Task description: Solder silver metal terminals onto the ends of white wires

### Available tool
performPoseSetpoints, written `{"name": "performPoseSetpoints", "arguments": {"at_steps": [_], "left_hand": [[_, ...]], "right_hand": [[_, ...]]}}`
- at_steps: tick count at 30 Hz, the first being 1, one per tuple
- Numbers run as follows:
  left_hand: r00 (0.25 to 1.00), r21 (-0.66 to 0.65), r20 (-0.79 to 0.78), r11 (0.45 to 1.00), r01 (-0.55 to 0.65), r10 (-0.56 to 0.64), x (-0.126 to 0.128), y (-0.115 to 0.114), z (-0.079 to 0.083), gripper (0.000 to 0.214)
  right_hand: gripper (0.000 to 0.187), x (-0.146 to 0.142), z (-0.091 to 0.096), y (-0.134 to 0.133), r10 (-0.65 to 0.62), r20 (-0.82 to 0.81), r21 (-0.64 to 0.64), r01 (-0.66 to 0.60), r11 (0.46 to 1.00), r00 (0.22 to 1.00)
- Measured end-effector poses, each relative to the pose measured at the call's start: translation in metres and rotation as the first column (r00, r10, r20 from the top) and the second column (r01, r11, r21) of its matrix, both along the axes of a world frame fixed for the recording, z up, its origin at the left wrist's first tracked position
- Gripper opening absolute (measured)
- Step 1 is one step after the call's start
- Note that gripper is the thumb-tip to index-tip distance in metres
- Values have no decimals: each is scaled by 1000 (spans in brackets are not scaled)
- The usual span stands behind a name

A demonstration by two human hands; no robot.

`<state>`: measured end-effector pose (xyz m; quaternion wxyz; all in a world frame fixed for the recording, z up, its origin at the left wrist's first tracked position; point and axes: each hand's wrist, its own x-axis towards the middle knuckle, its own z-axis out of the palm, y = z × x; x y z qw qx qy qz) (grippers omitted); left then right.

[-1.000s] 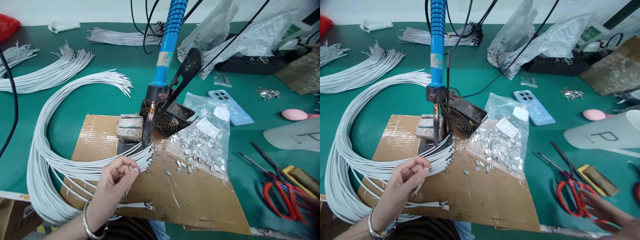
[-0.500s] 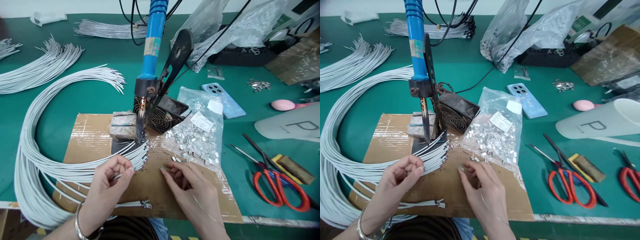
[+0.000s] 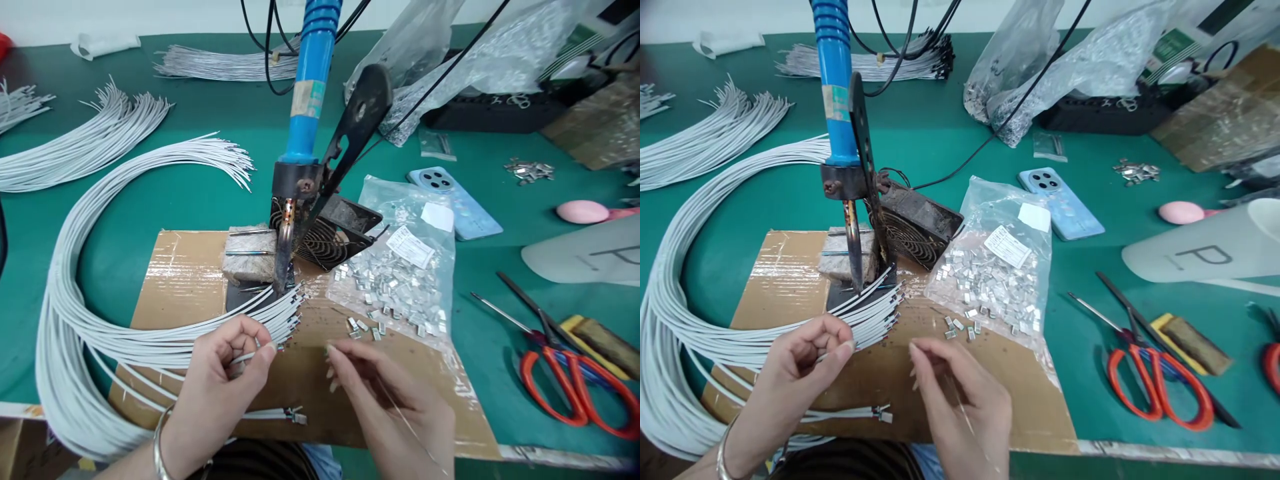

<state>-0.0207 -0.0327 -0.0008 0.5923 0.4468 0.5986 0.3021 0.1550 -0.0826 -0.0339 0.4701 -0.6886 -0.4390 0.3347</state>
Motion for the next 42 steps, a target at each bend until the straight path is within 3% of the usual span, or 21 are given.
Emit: {"name": "performPoseSetpoints", "arguments": {"at_steps": [7, 15, 21, 24, 28, 34, 38, 42], "left_hand": [[1000, 44, 14, 999, 19, -19, -1, -3, -3, 19], [1000, 32, 0, 999, 31, -31, -4, -7, -5, 16], [999, 21, 8, 999, 35, -35, -4, -8, -6, 18], [999, 46, 16, 998, 30, -31, -3, -8, -6, 17], [999, 78, 38, 997, 6, -9, -2, -11, -6, 14], [1000, 117, 20, 993, -2, -1, 3, -18, -7, 11], [995, 164, -63, 985, -60, 71, 9, -22, -6, 10], [993, 181, -112, 983, -20, 41, 7, -24, -10, 12]], "right_hand": [[14, -27, 10, 8, 184, -328, 23, -187, 982, 927], [22, -20, 11, 11, 320, -206, 138, -297, 945, 925], [14, -14, 15, 12, 190, -249, 47, -184, 982, 950], [17, -16, 16, 11, 192, -386, -49, -228, 972, 902], [16, -22, 18, 11, 198, -501, -69, -267, 961, 842], [13, -27, 21, 10, 148, -525, -76, -220, 973, 838], [11, -31, 22, 9, 92, -508, -74, -150, 986, 857], [11, -34, 22, 8, 80, -462, -71, -127, 989, 883]]}}
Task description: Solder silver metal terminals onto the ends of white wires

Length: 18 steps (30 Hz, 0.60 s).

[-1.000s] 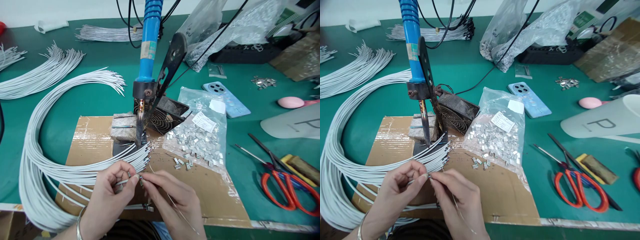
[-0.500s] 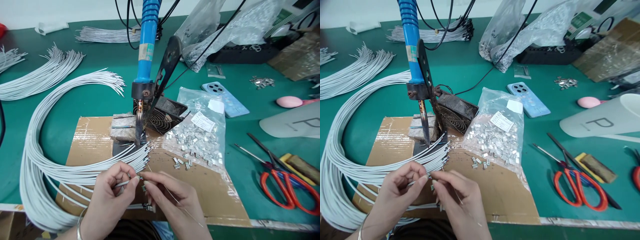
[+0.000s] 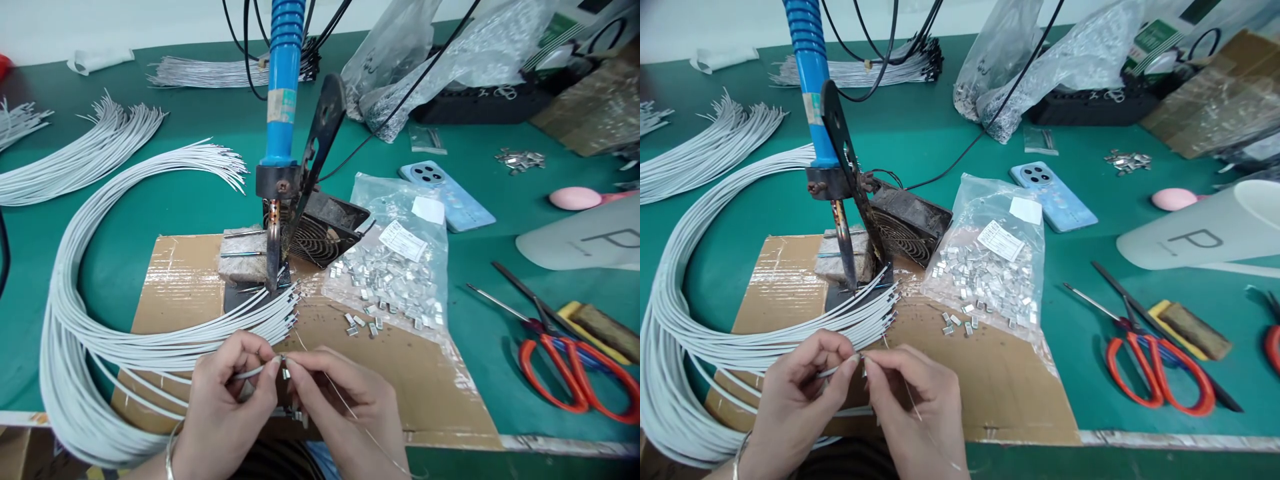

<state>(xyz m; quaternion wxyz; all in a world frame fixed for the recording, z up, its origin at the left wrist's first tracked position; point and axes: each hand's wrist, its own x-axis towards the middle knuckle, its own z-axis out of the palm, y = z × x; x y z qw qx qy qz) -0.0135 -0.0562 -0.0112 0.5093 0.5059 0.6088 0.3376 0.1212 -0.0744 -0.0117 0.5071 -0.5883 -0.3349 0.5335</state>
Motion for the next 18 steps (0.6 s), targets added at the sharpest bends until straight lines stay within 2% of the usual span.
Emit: {"name": "performPoseSetpoints", "arguments": {"at_steps": [3, 7, 9, 12, 15, 18], "left_hand": [[999, -20, 24, 999, 26, -25, -5, 2, -4, 14], [998, -61, 53, 998, -32, 35, -7, 7, -3, 15], [995, -91, 90, 995, -43, 52, -6, 10, 0, 15], [988, -133, 137, 990, -56, 74, -4, 13, 7, 16], [989, -193, 114, 978, -73, 96, -3, 15, 13, 18], [994, -198, 86, 979, -56, 74, -3, 14, 15, 18]], "right_hand": [[11, 2, 0, 0, -49, -25, -57, 48, 997, 998], [10, 6, 0, 1, -217, -58, -158, 206, 966, 974], [10, 7, 1, 1, -264, -79, -182, 246, 952, 961], [11, 5, 3, 2, -281, -106, -182, 259, 948, 954], [7, 1, 4, 2, -274, -91, -149, 259, 954, 957], [6, 0, 4, 3, -235, -80, -96, 227, 969, 969]]}}
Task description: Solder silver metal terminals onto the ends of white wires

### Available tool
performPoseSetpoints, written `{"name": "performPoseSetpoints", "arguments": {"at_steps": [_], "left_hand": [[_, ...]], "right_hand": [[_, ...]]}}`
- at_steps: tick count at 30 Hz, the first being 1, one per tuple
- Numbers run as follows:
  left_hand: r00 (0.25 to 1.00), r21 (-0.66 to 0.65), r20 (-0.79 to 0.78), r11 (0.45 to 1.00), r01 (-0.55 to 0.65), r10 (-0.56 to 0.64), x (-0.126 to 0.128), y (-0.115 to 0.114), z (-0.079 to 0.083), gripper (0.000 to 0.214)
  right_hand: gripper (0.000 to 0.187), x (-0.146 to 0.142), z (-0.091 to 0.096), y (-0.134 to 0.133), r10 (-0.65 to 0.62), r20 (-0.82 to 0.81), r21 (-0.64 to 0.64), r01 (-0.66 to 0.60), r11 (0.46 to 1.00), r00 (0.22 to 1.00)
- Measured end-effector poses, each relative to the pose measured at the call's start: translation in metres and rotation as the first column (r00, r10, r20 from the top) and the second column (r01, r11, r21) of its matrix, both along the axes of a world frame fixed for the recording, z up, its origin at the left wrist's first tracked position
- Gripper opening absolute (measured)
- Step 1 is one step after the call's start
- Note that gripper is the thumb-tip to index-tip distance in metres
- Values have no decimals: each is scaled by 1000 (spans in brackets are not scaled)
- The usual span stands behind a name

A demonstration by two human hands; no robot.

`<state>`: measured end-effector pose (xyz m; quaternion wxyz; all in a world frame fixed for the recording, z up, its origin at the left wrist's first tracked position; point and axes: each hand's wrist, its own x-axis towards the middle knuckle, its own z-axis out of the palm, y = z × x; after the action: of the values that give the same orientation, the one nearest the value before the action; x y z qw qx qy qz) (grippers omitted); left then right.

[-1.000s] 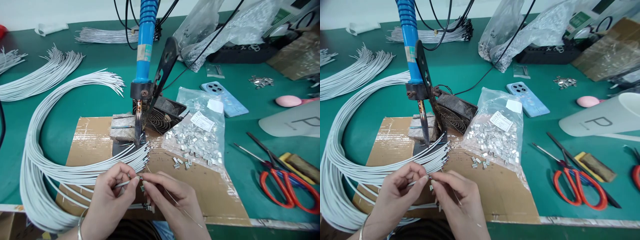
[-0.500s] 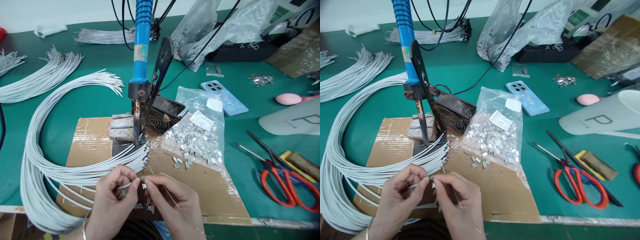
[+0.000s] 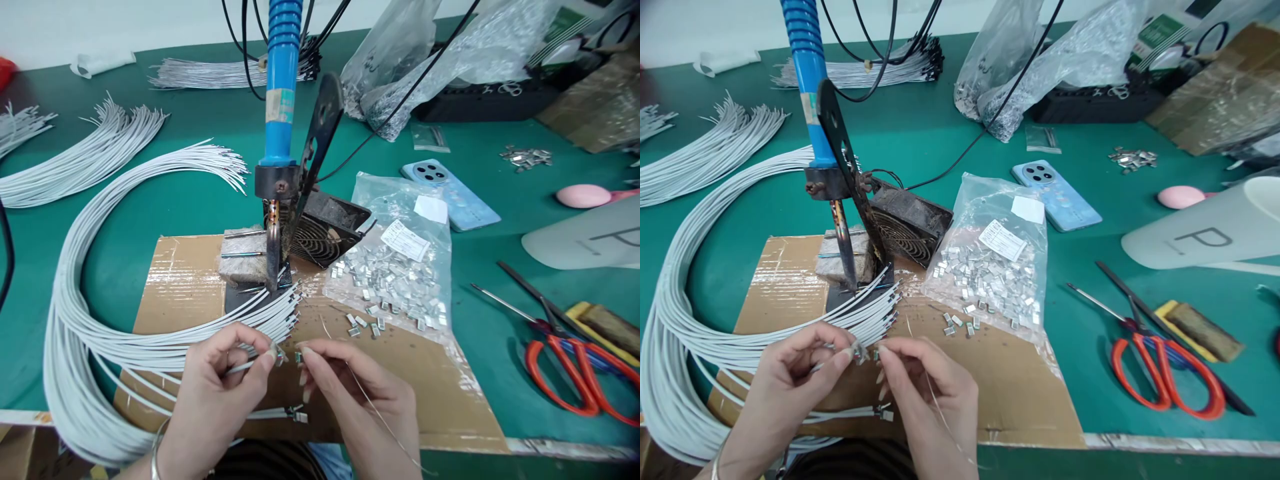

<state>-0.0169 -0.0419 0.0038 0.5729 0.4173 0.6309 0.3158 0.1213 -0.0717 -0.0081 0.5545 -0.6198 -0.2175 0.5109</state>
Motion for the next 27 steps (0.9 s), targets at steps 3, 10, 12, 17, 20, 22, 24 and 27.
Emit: {"name": "performPoseSetpoints", "arguments": {"at_steps": [3, 10, 12, 17, 20, 22, 24, 27], "left_hand": [[999, 39, 28, 998, 44, -45, -2, -1, -3, 15], [989, 120, 130, 991, 56, -71, -4, 0, -7, 14], [987, 121, 143, 991, 53, -70, -3, 0, -6, 14], [981, 139, 184, 990, 35, -61, -1, 0, -6, 16], [981, 168, 184, 985, 28, -60, -2, 0, -5, 16], [982, 186, 176, 982, 35, -68, -1, 0, -5, 17], [984, 202, 162, 979, 39, -72, -1, 1, -5, 17], [987, 226, 143, 973, 36, -70, 1, 1, -6, 17]], "right_hand": [[3, 0, -1, 0, 43, 13, 51, -43, 998, 999], [10, -1, -5, 1, 123, 127, 114, -138, 984, 984], [10, 0, -6, 0, 138, 150, 118, -156, 981, 979], [14, 2, -8, -1, 168, 174, 144, -193, 971, 970], [14, 3, -9, -2, 166, 187, 154, -196, 969, 968], [14, 3, -9, -2, 163, 189, 158, -194, 968, 968], [15, 3, -10, -2, 161, 187, 166, -193, 967, 969], [14, 2, -10, -2, 150, 196, 185, -187, 965, 969]]}}
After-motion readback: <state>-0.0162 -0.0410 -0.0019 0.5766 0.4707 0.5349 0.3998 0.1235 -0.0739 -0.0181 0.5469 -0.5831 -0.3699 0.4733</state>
